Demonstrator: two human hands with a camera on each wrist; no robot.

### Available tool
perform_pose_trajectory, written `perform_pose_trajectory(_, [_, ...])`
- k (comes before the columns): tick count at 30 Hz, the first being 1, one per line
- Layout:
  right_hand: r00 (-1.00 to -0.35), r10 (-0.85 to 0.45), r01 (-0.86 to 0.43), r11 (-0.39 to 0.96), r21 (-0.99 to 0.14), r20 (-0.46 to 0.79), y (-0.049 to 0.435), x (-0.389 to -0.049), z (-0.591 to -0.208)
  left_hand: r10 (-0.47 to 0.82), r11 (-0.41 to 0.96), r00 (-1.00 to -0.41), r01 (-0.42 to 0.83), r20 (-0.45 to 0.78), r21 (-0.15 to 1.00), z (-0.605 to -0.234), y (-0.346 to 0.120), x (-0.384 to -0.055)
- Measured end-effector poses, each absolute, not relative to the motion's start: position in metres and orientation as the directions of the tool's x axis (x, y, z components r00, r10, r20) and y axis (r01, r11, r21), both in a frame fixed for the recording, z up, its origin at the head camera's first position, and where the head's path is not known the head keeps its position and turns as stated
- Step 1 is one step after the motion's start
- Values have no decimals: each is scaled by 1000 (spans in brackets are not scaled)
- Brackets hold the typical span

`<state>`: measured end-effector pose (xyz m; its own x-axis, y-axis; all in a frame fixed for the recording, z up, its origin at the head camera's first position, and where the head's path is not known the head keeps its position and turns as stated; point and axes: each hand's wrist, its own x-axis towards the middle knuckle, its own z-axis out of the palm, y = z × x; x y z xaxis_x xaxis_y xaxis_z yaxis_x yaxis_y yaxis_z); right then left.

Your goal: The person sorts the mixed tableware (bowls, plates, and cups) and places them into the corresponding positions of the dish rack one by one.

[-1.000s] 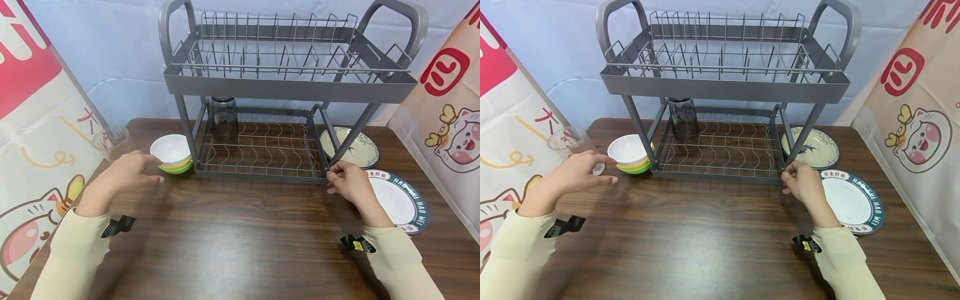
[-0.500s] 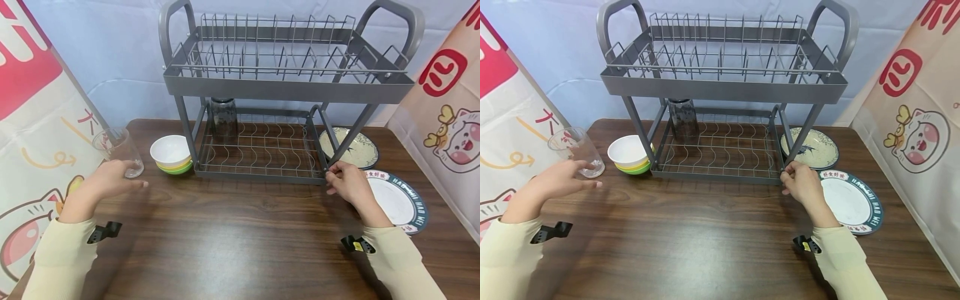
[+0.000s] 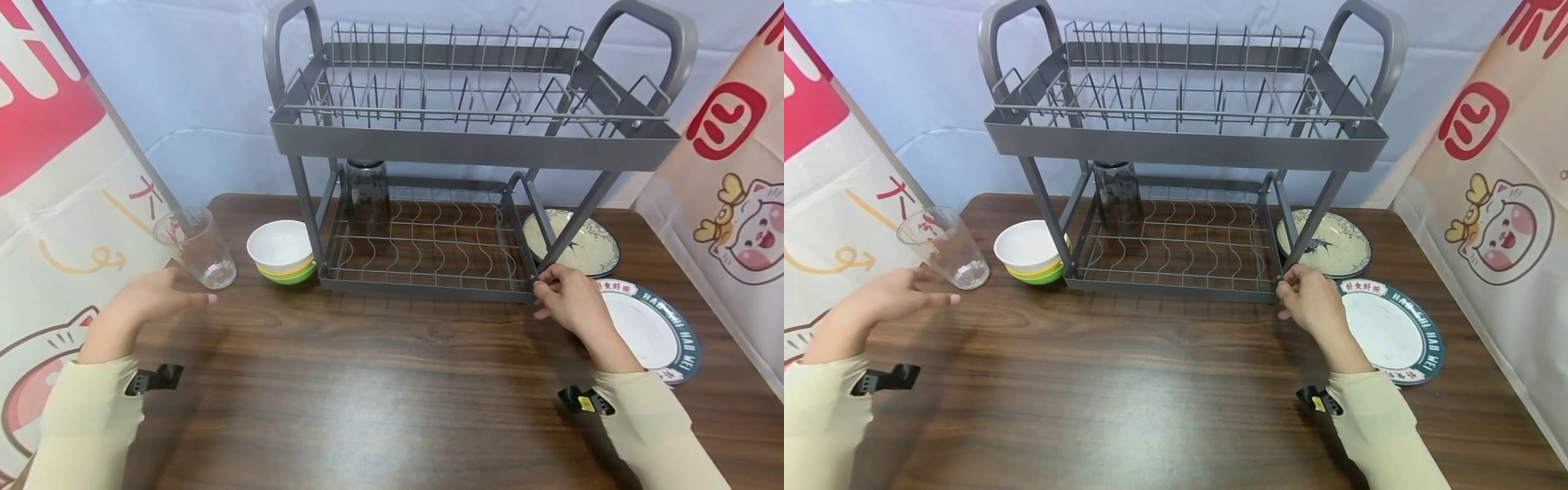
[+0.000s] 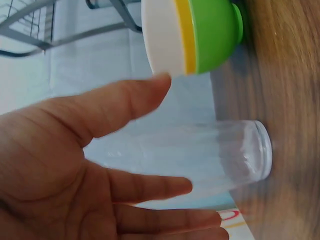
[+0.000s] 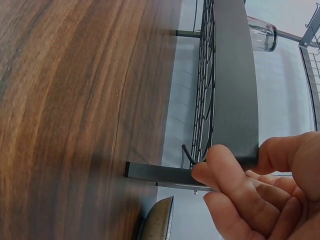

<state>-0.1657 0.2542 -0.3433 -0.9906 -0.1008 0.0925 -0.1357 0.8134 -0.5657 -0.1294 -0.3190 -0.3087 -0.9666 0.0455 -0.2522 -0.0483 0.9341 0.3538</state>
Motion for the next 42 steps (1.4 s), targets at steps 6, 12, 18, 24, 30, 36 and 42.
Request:
perform_pose_trajectory(6, [-991,-99,-134,811,-570,92,254,-165,-344,-43,912,-963,-147,-266,383,-309,-332,-131])
perform_pose_trajectory(12, [-990,-98,-138,809,-572,100,254,-164,-344,-159,866,-964,-240,-214,438,-313,-337,-132])
perform_pose_trajectory(18, [-993,-87,-120,811,-573,86,254,-163,-343,-251,801,-958,-286,-137,527,-319,-340,-134])
perform_pose_trajectory(24, [-992,-89,-122,807,-578,84,253,-163,-343,-283,735,-956,-268,-77,623,-326,-341,-136])
perform_pose_trajectory(30, [-991,-107,-137,812,-567,86,255,-165,-343,-299,640,-954,-211,-14,739,-332,-337,-144])
perform_pose_trajectory(36, [-990,-110,-143,815,-562,93,256,-165,-344,-353,552,-936,-194,17,811,-338,-328,-151])
perform_pose_trajectory(42, [-990,-102,-139,810,-569,97,255,-165,-345,-444,430,-896,-214,-1,877,-345,-325,-159])
